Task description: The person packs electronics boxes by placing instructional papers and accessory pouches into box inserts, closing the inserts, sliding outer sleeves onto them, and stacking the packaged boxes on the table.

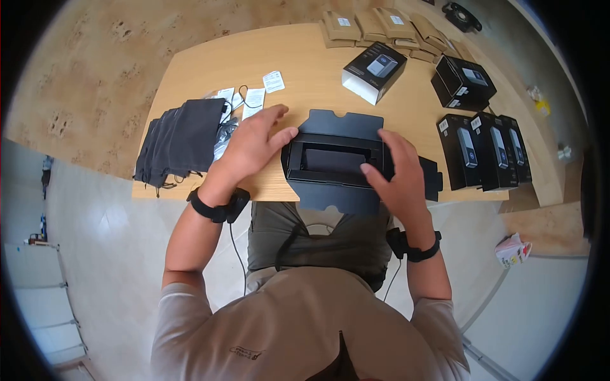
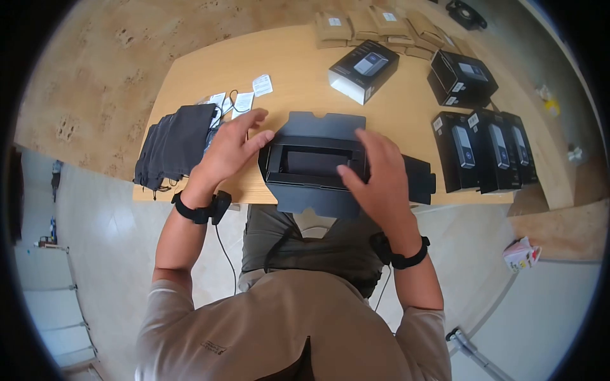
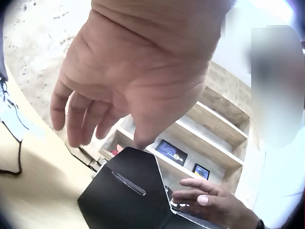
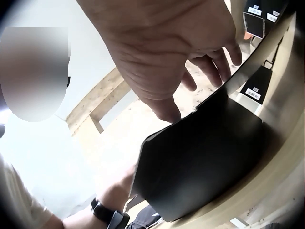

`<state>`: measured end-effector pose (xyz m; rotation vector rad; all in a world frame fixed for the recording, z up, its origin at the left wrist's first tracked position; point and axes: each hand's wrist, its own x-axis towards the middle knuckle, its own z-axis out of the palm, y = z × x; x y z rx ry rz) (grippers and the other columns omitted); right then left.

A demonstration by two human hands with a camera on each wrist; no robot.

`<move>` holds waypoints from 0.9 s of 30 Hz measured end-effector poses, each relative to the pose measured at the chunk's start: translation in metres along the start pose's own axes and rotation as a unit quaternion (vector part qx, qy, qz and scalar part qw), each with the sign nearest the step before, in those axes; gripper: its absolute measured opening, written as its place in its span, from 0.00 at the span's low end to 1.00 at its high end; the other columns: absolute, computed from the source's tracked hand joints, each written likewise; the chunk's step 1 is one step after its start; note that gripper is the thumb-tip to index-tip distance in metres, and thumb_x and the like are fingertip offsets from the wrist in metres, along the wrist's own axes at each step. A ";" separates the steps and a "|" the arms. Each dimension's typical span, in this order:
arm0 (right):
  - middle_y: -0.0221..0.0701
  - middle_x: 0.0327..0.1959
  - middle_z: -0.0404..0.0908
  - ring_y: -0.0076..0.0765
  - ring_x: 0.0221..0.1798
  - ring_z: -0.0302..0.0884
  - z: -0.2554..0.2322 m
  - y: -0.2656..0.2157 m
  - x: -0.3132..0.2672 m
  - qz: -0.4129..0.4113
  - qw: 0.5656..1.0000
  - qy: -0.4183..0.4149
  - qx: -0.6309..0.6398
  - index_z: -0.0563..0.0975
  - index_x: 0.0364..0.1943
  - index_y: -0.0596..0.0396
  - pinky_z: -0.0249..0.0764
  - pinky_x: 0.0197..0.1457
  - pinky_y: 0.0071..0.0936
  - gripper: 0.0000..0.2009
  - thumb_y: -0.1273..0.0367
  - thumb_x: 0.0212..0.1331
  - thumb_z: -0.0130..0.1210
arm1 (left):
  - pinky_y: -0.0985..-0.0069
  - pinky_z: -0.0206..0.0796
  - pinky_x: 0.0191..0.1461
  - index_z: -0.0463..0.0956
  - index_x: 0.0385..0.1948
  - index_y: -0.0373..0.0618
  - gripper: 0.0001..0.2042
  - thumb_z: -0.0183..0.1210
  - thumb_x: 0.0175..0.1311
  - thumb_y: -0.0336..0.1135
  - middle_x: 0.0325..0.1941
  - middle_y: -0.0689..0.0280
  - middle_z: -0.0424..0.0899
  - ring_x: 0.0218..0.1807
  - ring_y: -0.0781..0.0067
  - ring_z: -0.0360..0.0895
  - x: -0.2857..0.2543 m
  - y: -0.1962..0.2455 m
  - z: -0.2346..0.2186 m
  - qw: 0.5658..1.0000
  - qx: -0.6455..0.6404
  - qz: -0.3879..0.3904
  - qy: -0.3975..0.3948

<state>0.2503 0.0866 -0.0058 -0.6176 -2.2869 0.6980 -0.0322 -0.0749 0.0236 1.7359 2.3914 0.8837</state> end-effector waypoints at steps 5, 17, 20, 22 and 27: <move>0.52 0.73 0.80 0.61 0.78 0.76 -0.001 0.018 0.008 0.101 0.993 -0.030 0.051 0.67 0.81 0.58 0.71 0.80 0.46 0.43 0.67 0.61 0.75 | 0.72 0.76 0.64 0.81 0.62 0.36 0.19 0.66 0.81 0.40 0.57 0.58 0.90 0.56 0.72 0.86 -0.030 -0.021 0.025 0.930 -0.343 -0.128 -0.033; 0.43 0.65 0.87 0.55 0.71 0.83 -0.003 0.034 0.007 -0.022 0.990 -0.085 0.107 0.83 0.66 0.56 0.75 0.76 0.44 0.32 0.62 0.56 0.81 | 0.57 0.74 0.62 0.83 0.51 0.42 0.13 0.66 0.65 0.21 0.48 0.56 0.86 0.56 0.47 0.82 -0.042 0.009 0.050 0.984 -0.070 0.120 0.114; 0.42 0.74 0.81 0.60 0.83 0.69 -0.019 0.020 0.000 -0.102 0.978 -0.183 -0.001 0.83 0.68 0.53 0.59 0.87 0.59 0.49 0.44 0.37 0.86 | 0.54 0.71 0.72 0.81 0.60 0.43 0.23 0.59 0.61 0.16 0.61 0.52 0.85 0.65 0.43 0.80 -0.052 0.002 0.043 0.981 -0.189 -0.029 0.046; 0.42 0.76 0.79 0.59 0.84 0.67 -0.025 0.012 -0.006 -0.101 0.974 -0.200 -0.025 0.82 0.70 0.52 0.57 0.88 0.59 0.51 0.44 0.37 0.86 | 0.53 0.68 0.76 0.79 0.64 0.43 0.28 0.57 0.58 0.15 0.69 0.50 0.80 0.71 0.41 0.76 -0.057 -0.007 0.031 0.986 -0.161 0.037 0.011; 0.41 0.80 0.75 0.59 0.88 0.62 -0.022 0.013 -0.012 -0.087 0.970 -0.217 -0.063 0.77 0.75 0.50 0.52 0.91 0.60 0.57 0.42 0.36 0.86 | 0.53 0.60 0.85 0.74 0.73 0.45 0.37 0.68 0.55 0.21 0.84 0.50 0.67 0.83 0.37 0.63 -0.071 0.006 0.013 0.987 -0.107 0.067 -0.097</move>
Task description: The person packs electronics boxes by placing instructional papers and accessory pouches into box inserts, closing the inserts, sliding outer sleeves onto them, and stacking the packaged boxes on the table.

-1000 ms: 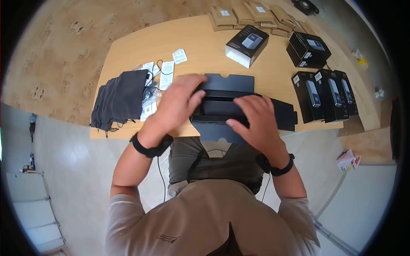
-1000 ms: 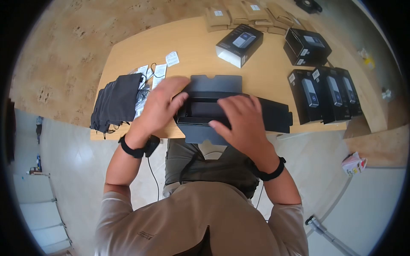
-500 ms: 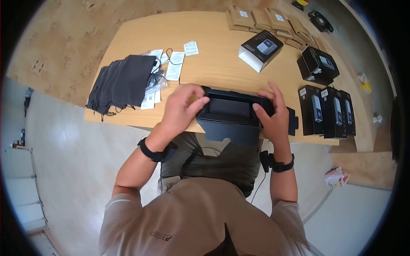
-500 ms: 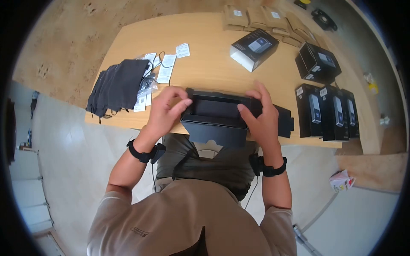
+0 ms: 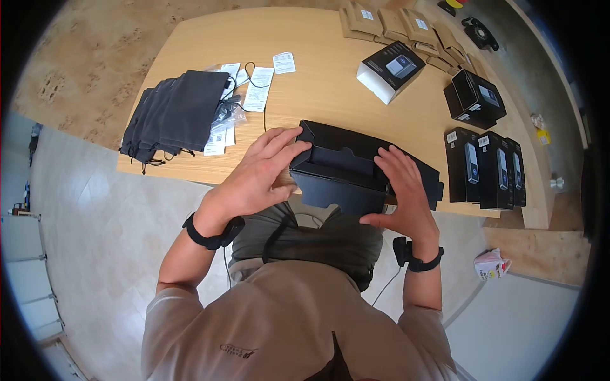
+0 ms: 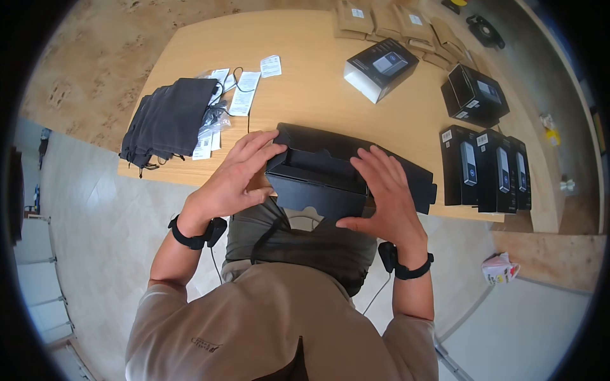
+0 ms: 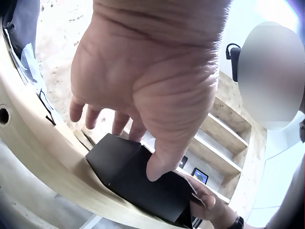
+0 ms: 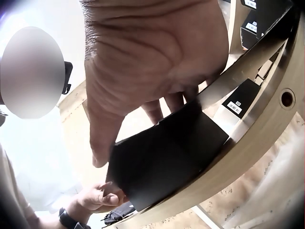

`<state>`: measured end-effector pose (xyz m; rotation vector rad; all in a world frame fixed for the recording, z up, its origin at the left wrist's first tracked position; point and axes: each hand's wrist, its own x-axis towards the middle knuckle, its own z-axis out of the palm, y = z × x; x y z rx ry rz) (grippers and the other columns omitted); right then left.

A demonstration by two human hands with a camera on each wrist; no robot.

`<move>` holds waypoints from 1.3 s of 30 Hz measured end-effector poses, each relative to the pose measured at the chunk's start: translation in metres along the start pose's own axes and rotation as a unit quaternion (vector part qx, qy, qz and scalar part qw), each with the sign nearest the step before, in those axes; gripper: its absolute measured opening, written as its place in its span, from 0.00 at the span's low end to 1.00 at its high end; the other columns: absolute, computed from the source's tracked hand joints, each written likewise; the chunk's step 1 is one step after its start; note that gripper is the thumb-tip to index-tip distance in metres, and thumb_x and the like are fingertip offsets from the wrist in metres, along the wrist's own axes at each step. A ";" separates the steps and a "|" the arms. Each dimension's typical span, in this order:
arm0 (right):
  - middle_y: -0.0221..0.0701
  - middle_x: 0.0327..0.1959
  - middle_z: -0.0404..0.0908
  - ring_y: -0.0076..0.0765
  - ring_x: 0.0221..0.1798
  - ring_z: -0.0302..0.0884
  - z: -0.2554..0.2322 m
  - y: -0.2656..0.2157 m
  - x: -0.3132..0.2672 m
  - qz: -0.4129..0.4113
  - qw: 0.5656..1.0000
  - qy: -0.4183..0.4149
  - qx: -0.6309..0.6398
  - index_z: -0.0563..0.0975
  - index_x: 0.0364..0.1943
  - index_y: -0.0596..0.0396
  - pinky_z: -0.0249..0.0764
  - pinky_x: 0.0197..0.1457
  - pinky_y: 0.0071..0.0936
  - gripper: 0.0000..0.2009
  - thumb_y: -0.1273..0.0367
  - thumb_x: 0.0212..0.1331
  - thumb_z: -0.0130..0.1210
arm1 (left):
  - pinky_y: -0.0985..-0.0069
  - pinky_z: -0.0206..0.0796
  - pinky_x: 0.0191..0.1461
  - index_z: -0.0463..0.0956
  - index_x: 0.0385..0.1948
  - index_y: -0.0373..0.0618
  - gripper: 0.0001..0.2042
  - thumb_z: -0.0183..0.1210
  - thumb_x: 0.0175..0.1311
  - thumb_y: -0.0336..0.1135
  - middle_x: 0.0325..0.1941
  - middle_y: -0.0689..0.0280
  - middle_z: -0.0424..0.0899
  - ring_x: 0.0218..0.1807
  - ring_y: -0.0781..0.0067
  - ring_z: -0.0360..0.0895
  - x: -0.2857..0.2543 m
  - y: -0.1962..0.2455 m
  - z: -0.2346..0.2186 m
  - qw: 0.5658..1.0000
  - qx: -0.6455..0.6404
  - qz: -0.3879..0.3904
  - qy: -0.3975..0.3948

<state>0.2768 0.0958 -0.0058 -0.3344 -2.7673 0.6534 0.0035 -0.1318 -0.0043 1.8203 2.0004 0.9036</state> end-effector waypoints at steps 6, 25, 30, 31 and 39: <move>0.44 0.80 0.75 0.59 0.88 0.62 -0.004 -0.003 0.000 -0.009 0.998 0.014 0.060 0.76 0.76 0.55 0.53 0.91 0.60 0.58 0.41 0.36 0.86 | 0.53 0.62 0.84 0.76 0.71 0.44 0.34 0.75 0.59 0.28 0.82 0.51 0.70 0.82 0.40 0.64 0.007 -0.001 0.002 1.000 -0.001 -0.008 0.016; 0.35 0.47 0.91 0.34 0.48 0.91 0.061 -0.010 -0.096 0.304 0.842 0.051 0.442 0.80 0.62 0.60 0.86 0.48 0.29 0.16 0.73 0.74 0.66 | 0.56 0.70 0.76 0.86 0.62 0.43 0.16 0.61 0.75 0.25 0.74 0.51 0.81 0.73 0.42 0.77 0.033 -0.013 0.043 0.989 -0.024 -0.011 0.148; 0.41 0.66 0.84 0.40 0.63 0.86 0.063 -0.002 -0.084 0.214 0.747 0.319 0.542 0.64 0.79 0.56 0.85 0.63 0.40 0.31 0.68 0.78 0.64 | 0.56 0.70 0.77 0.87 0.60 0.40 0.17 0.62 0.72 0.24 0.73 0.51 0.82 0.73 0.42 0.78 0.030 -0.021 0.051 0.982 -0.060 0.011 0.180; 0.41 0.73 0.78 0.44 0.74 0.78 0.064 -0.001 -0.073 0.156 0.774 0.335 0.515 0.65 0.79 0.56 0.75 0.77 0.47 0.32 0.66 0.77 0.67 | 0.56 0.70 0.77 0.87 0.60 0.40 0.17 0.62 0.72 0.24 0.73 0.51 0.82 0.73 0.42 0.78 0.030 -0.021 0.053 0.981 -0.058 0.005 0.186; 0.54 0.85 0.63 0.62 0.84 0.66 0.056 -0.015 -0.002 0.053 0.957 0.240 0.152 0.79 0.71 0.57 0.66 0.84 0.51 0.33 0.76 0.57 0.75 | 0.59 0.72 0.76 0.77 0.71 0.41 0.31 0.72 0.63 0.27 0.71 0.52 0.83 0.73 0.44 0.78 0.026 -0.025 0.074 0.919 -0.292 -0.079 0.253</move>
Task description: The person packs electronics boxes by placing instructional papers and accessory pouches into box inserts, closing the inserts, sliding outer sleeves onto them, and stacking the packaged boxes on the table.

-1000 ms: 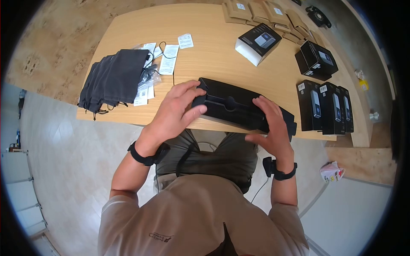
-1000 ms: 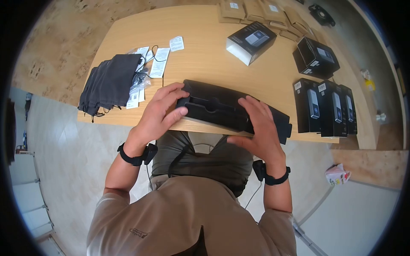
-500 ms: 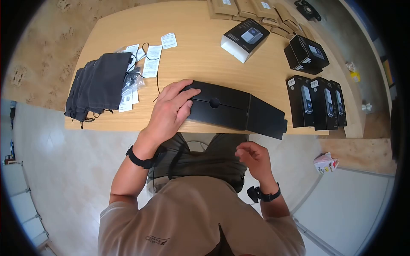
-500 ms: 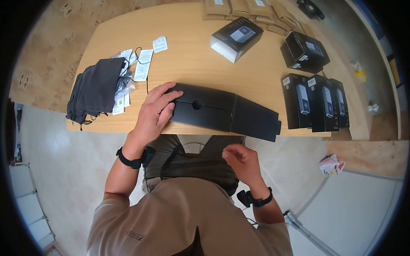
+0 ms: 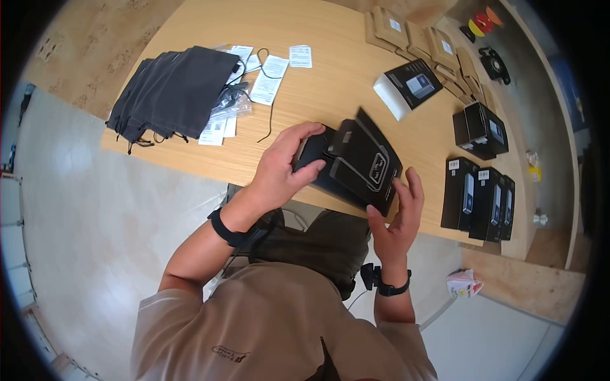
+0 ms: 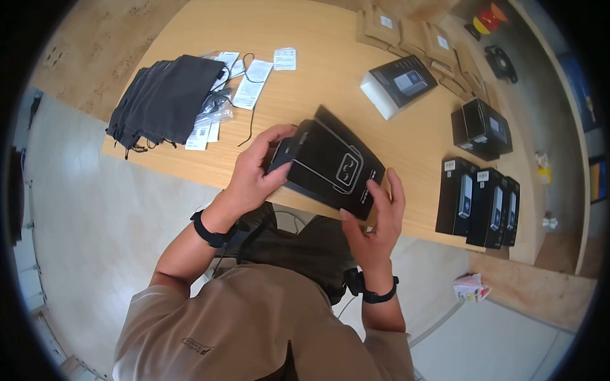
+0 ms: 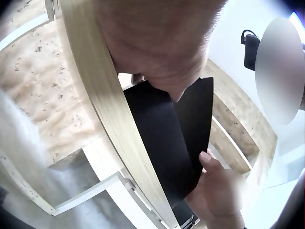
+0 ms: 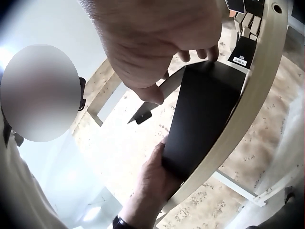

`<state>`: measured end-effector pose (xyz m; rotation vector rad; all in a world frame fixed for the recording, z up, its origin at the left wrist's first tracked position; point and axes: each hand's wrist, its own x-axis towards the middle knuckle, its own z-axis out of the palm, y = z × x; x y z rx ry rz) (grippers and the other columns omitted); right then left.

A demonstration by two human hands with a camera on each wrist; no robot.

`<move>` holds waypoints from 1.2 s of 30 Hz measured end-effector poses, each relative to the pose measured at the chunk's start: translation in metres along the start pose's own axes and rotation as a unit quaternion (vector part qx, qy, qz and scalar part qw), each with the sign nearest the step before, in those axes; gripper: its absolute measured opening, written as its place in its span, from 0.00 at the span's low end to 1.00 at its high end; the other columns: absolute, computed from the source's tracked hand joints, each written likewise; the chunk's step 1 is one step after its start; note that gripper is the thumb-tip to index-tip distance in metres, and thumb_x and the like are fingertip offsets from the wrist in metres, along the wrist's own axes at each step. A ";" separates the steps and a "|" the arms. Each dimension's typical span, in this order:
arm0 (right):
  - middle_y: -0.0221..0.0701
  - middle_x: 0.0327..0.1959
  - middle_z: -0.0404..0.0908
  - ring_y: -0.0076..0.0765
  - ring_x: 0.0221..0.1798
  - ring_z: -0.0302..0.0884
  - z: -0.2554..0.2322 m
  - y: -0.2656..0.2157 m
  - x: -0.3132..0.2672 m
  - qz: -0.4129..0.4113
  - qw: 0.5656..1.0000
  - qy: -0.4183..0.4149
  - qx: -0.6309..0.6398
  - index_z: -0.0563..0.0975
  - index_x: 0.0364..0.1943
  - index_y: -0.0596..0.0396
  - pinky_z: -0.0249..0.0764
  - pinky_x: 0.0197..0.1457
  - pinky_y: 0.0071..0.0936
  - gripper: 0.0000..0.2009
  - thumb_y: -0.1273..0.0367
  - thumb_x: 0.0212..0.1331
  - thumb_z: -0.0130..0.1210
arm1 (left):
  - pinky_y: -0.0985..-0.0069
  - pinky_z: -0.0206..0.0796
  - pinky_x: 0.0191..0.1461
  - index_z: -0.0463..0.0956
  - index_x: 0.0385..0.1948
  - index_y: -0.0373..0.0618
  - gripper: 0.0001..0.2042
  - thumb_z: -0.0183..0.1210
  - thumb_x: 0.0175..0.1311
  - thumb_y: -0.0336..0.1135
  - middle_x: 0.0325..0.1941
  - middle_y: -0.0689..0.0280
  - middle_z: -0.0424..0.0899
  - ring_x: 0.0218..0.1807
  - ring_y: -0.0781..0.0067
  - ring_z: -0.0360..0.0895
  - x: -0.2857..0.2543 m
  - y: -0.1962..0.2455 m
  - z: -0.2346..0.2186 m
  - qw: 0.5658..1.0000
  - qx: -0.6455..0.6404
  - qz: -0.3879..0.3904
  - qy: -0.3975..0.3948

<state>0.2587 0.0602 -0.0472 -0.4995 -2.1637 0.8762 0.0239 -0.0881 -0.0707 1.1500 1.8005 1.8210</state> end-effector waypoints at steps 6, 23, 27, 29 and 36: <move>0.52 0.81 0.71 0.65 0.84 0.67 0.011 0.002 -0.002 0.004 0.998 -0.037 -0.056 0.83 0.64 0.57 0.65 0.84 0.53 0.27 0.77 0.58 0.72 | 0.60 0.73 0.75 0.76 0.69 0.39 0.30 0.64 0.61 0.22 0.69 0.50 0.83 0.69 0.43 0.81 -0.004 0.007 -0.005 0.990 0.050 0.120 0.052; 0.52 0.81 0.71 0.68 0.86 0.60 0.012 -0.007 0.002 0.001 0.992 -0.073 -0.102 0.83 0.63 0.59 0.58 0.86 0.59 0.21 0.72 0.65 0.67 | 0.65 0.77 0.61 0.84 0.58 0.39 0.17 0.64 0.67 0.25 0.60 0.53 0.89 0.59 0.53 0.86 -0.005 -0.006 -0.014 0.994 0.062 0.053 0.071; 0.52 0.80 0.72 0.70 0.85 0.60 0.015 0.001 0.003 -0.019 0.989 -0.068 -0.130 0.83 0.62 0.58 0.56 0.86 0.60 0.21 0.70 0.66 0.68 | 0.60 0.73 0.73 0.78 0.71 0.43 0.27 0.66 0.67 0.27 0.72 0.46 0.80 0.71 0.44 0.80 0.000 -0.003 -0.012 0.998 0.041 0.037 0.035; 0.52 0.79 0.72 0.70 0.84 0.60 0.016 0.003 0.006 -0.024 0.990 -0.045 -0.132 0.83 0.62 0.57 0.57 0.86 0.60 0.20 0.70 0.66 0.68 | 0.58 0.70 0.77 0.76 0.73 0.45 0.31 0.69 0.65 0.31 0.78 0.45 0.74 0.75 0.41 0.76 0.001 -0.002 -0.015 0.995 0.071 0.054 -0.034; 0.43 0.70 0.82 0.59 0.78 0.73 -0.033 0.001 0.057 -0.005 0.980 -0.194 -0.052 0.86 0.56 0.54 0.73 0.78 0.49 0.19 0.66 0.63 0.75 | 0.53 0.71 0.78 0.75 0.76 0.52 0.46 0.85 0.47 0.38 0.86 0.48 0.58 0.78 0.38 0.72 0.001 0.022 -0.023 0.970 0.172 0.042 -0.169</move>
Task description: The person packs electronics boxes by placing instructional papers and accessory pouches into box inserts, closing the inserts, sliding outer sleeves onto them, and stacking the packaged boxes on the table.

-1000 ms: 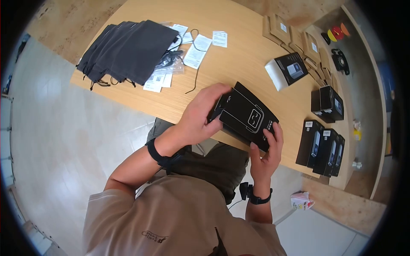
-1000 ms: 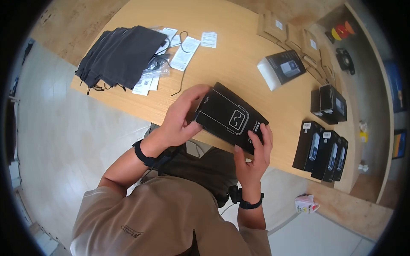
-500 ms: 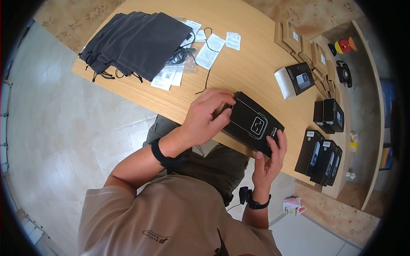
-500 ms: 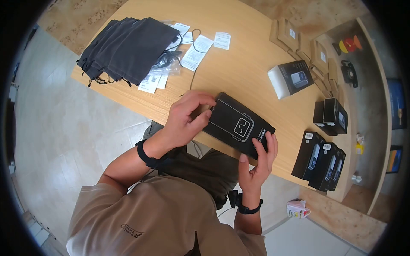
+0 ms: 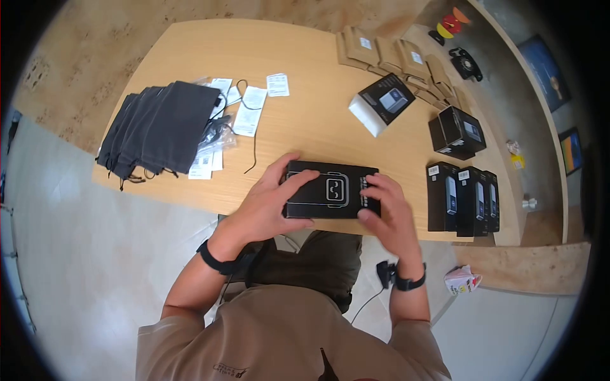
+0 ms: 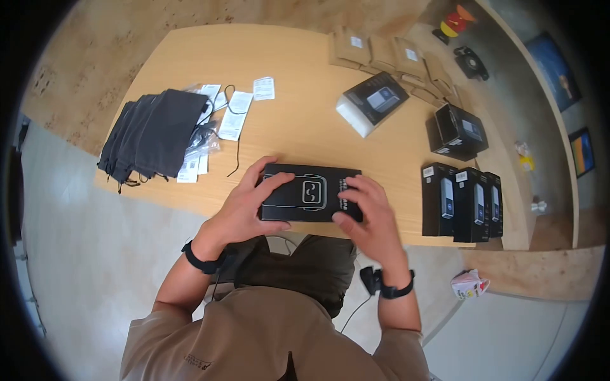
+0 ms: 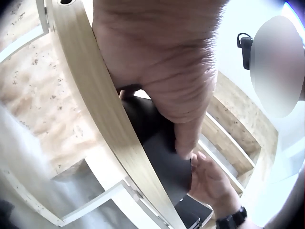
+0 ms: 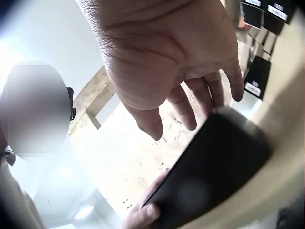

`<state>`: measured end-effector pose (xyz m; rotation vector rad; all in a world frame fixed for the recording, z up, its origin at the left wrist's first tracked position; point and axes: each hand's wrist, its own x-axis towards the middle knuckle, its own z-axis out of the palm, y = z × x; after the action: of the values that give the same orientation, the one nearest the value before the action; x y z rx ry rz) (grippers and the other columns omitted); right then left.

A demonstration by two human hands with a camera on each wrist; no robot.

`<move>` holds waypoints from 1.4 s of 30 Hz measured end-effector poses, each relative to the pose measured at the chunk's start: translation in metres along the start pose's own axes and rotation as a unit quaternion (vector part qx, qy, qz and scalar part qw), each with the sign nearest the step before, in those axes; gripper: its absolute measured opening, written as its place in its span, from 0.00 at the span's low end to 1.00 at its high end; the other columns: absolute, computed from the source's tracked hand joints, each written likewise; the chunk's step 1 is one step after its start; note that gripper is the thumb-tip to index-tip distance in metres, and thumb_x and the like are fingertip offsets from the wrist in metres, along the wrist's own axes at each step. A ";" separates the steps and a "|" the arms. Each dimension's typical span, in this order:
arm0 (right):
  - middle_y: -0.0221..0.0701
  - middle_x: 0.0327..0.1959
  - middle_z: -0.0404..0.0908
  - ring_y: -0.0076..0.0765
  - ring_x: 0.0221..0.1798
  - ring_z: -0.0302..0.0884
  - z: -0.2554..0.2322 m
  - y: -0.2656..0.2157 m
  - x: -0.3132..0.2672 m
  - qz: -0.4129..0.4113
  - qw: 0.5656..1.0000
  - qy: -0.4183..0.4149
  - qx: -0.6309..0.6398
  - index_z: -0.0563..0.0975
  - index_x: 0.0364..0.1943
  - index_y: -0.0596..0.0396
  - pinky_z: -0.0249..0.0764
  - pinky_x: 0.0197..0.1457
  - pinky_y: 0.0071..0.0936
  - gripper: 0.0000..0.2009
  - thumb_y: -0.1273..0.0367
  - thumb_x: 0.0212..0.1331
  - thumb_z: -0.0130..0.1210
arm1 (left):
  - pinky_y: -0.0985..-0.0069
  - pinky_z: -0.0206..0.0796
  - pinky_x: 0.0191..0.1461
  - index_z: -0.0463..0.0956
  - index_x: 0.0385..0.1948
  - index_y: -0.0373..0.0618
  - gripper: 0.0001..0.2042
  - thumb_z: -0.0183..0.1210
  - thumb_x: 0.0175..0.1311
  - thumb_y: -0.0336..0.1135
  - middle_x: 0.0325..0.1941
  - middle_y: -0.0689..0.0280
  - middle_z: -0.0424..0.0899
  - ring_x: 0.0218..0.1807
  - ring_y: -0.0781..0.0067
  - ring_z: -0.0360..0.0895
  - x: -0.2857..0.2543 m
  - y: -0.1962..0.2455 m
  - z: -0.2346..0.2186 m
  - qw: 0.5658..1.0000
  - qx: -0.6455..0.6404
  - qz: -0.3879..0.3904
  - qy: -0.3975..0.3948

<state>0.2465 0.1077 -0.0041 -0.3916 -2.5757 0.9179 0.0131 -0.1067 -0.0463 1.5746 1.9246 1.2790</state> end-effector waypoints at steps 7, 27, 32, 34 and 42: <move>0.53 0.74 0.78 0.61 0.79 0.73 -0.066 0.062 0.101 0.022 0.981 0.067 -0.178 0.74 0.75 0.59 0.70 0.80 0.45 0.37 0.56 0.65 0.74 | 0.55 0.75 0.74 0.76 0.73 0.50 0.44 0.86 0.47 0.34 0.81 0.48 0.63 0.73 0.39 0.76 -0.010 -0.002 0.015 0.981 0.070 -0.063 0.169; 0.21 0.33 0.83 0.22 0.38 0.77 -0.052 0.174 0.147 0.243 0.952 0.117 0.143 0.86 0.40 0.59 0.73 0.45 0.25 0.12 0.64 0.78 0.62 | 0.55 0.77 0.69 0.69 0.75 0.46 0.44 0.84 0.53 0.29 0.82 0.45 0.55 0.67 0.42 0.78 -0.004 -0.009 0.020 0.941 0.056 -0.087 0.322; 0.23 0.31 0.81 0.22 0.37 0.76 -0.040 0.178 0.114 0.210 0.951 0.141 0.180 0.84 0.37 0.56 0.72 0.45 0.25 0.13 0.63 0.80 0.59 | 0.53 0.75 0.71 0.70 0.74 0.47 0.44 0.84 0.52 0.29 0.81 0.44 0.57 0.70 0.40 0.76 -0.006 -0.012 0.019 0.958 0.072 -0.072 0.270; 0.23 0.33 0.81 0.22 0.38 0.75 -0.042 0.177 0.103 0.260 0.936 0.171 0.164 0.84 0.41 0.53 0.72 0.46 0.25 0.13 0.62 0.83 0.56 | 0.52 0.70 0.76 0.70 0.74 0.46 0.45 0.85 0.51 0.31 0.80 0.43 0.59 0.75 0.39 0.71 -0.013 -0.017 0.018 0.949 0.056 -0.050 0.305; 0.19 0.38 0.80 0.17 0.40 0.73 -0.059 0.151 0.014 0.267 0.877 0.187 0.353 0.81 0.46 0.48 0.69 0.45 0.21 0.09 0.65 0.86 0.52 | 0.53 0.67 0.78 0.70 0.74 0.46 0.43 0.84 0.53 0.31 0.81 0.41 0.58 0.79 0.39 0.66 -0.011 -0.018 0.021 0.934 -0.007 -0.061 0.352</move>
<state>0.2800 0.2578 -0.0564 -0.9588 -1.6347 1.6846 0.0213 -0.1071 -0.0746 1.0271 2.3466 1.9765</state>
